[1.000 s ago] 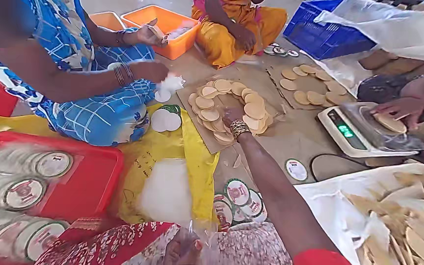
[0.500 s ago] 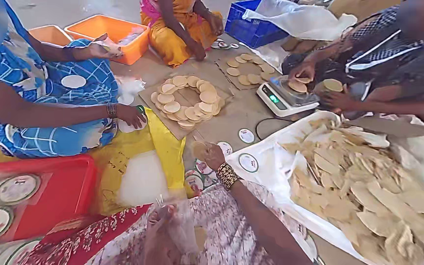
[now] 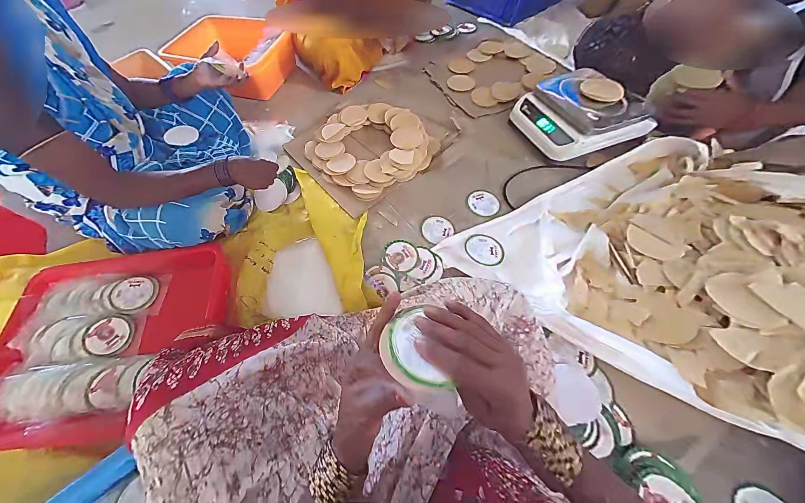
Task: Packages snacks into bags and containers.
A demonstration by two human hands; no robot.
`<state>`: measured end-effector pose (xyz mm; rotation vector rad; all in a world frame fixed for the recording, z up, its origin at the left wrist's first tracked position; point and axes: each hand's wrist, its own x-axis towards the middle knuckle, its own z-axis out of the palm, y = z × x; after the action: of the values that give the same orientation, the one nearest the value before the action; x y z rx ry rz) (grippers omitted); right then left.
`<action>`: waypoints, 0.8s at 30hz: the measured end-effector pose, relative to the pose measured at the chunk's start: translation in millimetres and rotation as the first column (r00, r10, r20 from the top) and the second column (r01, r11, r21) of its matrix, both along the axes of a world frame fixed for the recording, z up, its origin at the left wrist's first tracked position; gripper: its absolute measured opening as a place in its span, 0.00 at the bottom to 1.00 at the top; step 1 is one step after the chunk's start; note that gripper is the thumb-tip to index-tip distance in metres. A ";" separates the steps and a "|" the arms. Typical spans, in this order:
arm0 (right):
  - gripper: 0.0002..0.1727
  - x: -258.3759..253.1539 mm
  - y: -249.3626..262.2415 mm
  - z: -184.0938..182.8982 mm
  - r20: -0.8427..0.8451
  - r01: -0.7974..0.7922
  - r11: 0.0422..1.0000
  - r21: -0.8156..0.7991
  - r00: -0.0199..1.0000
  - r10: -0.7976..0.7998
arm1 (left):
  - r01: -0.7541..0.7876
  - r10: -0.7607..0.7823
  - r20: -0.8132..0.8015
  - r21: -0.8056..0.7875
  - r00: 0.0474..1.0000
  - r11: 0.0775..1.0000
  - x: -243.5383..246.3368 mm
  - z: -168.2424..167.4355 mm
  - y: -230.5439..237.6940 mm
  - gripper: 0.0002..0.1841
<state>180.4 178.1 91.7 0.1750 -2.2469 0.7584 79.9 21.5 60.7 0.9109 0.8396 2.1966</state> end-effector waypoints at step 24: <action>0.18 182.7 86.0 -63.9 0.784 0.853 0.479 -0.209 0.439 -0.440 | -0.076 0.529 0.444 -0.710 0.723 0.700 57.3 -39.7 -6.0 0.10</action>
<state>363.1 264.1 27.8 -1.4958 -2.1851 1.0779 137.2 15.5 21.0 -0.3559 1.3529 2.0087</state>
